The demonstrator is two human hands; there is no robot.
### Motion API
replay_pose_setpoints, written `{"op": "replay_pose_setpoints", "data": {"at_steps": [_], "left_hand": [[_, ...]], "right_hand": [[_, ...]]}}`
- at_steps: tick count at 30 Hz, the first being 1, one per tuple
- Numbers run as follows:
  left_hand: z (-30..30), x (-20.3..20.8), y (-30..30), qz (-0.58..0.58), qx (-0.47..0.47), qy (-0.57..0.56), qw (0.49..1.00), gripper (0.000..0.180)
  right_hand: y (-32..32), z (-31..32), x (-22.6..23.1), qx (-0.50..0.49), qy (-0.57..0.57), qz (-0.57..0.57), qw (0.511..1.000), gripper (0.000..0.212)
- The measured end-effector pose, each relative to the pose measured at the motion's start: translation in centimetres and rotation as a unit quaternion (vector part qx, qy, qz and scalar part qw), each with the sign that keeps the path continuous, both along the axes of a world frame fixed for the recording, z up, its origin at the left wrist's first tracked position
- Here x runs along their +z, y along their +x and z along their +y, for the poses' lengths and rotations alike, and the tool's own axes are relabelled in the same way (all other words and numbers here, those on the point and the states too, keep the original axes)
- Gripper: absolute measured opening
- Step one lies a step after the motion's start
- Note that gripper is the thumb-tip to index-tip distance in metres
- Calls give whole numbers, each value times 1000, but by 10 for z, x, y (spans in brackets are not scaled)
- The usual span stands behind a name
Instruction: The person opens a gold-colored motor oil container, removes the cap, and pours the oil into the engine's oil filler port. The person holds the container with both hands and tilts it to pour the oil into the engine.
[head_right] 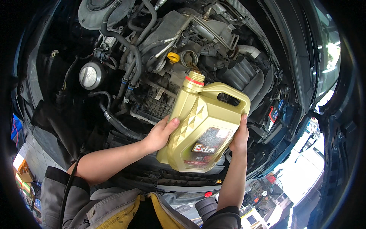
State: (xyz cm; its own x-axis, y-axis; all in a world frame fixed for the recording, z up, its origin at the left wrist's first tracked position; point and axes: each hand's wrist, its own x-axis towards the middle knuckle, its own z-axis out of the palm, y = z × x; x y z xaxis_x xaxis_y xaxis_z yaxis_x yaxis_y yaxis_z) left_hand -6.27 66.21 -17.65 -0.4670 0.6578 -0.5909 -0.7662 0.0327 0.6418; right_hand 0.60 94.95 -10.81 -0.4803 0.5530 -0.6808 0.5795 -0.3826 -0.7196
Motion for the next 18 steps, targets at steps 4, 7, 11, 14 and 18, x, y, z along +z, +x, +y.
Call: {"op": "replay_pose_setpoints", "data": {"at_steps": [4,7,11,14,18], "left_hand": [[1,-1,1,-9,0,9,1000,92],[1,0,1,-5,3,2,1000,92],[-1,0,-1,-5,-8,0,1000,92],[0,0,-1,-5,-11,-5,1000,92],[0,0,-1,-2,-4,-4,1000,92]], "right_hand": [[-1,-2,1,-4,5,-3,1000,73],[-2,-3,2,-6,14,-9,1000,74],[-3,-4,3,-14,-4,-3,1000,73],[-2,-3,2,-17,-12,4,1000,73],[-3,-2,2,-6,7,-5,1000,73]]}}
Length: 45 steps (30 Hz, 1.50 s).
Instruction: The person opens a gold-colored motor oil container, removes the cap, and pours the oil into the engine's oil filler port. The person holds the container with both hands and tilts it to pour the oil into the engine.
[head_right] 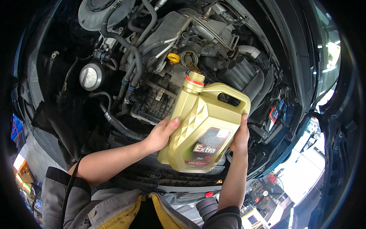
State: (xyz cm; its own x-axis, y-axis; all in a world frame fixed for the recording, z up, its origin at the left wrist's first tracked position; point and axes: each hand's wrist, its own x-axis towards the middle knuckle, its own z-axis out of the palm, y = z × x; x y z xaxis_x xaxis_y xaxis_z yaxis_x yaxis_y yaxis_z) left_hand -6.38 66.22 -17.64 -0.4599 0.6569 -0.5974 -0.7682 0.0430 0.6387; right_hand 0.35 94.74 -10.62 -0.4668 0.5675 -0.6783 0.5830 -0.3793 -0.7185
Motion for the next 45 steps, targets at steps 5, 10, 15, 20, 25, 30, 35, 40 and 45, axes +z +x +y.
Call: {"op": "replay_pose_setpoints", "data": {"at_steps": [5,10,15,20,25,30,35,40,45], "left_hand": [[0,-1,0,-3,-4,-2,1000,92],[1,-1,2,1,9,5,1000,91],[2,-5,5,4,12,15,1000,91],[4,-10,8,2,13,18,1000,92],[3,-10,7,6,-1,13,1000,94],[2,-7,5,5,3,14,1000,95],[1,-5,4,3,0,5,1000,95],[1,-3,2,0,2,13,1000,94],[1,-2,3,-2,2,4,1000,94]], "right_hand": [[-1,-2,1,-3,-14,7,1000,72],[-1,-2,1,-1,-1,1,1000,72],[0,0,1,9,-8,8,1000,72],[2,2,0,19,-19,24,999,73],[5,6,-3,21,-11,1,1000,73],[6,8,-4,22,-7,-6,1000,73],[5,6,-3,18,-15,3,1000,72],[3,4,-2,13,-7,-1,1000,72],[1,2,0,12,-2,1,1000,73]]}}
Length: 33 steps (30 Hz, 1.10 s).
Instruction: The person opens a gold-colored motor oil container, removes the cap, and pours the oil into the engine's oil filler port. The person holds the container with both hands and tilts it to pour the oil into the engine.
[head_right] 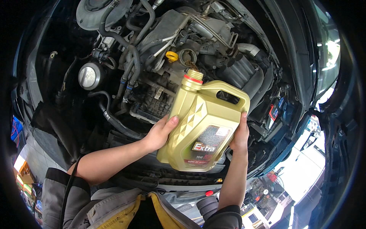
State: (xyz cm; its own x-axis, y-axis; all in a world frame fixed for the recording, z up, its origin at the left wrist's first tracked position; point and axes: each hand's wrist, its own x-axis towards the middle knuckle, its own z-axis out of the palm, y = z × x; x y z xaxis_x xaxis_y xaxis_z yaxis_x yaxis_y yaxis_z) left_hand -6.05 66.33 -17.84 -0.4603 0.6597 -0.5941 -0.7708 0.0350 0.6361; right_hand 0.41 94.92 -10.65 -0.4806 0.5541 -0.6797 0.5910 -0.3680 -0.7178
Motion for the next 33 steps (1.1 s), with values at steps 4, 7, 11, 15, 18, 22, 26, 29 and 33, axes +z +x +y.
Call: {"op": "replay_pose_setpoints", "data": {"at_steps": [4,7,11,15,18,22,26,29,33], "left_hand": [[0,-1,0,-2,11,5,1000,94],[0,-1,0,-13,-5,-5,1000,93],[0,2,0,-4,16,12,1000,91],[0,2,-1,-12,13,13,1000,90],[0,1,-2,-13,7,11,1000,90],[0,0,0,-10,12,14,1000,92],[0,-2,0,-9,-3,6,1000,95],[0,-2,-1,-5,4,12,1000,95],[1,-2,0,-6,11,17,1000,94]], "right_hand": [[-3,-4,3,0,6,-6,1000,72],[-4,-6,4,-6,13,-8,1000,71],[-3,-4,2,-21,1,-7,1000,71],[0,0,0,3,2,-11,1000,75],[1,1,0,-10,19,-28,999,74],[1,2,0,2,4,-18,1000,73],[2,2,-1,-4,-9,-7,1000,72],[2,2,-1,2,-6,-2,1000,71],[1,1,-1,1,11,-16,1000,72]]}}
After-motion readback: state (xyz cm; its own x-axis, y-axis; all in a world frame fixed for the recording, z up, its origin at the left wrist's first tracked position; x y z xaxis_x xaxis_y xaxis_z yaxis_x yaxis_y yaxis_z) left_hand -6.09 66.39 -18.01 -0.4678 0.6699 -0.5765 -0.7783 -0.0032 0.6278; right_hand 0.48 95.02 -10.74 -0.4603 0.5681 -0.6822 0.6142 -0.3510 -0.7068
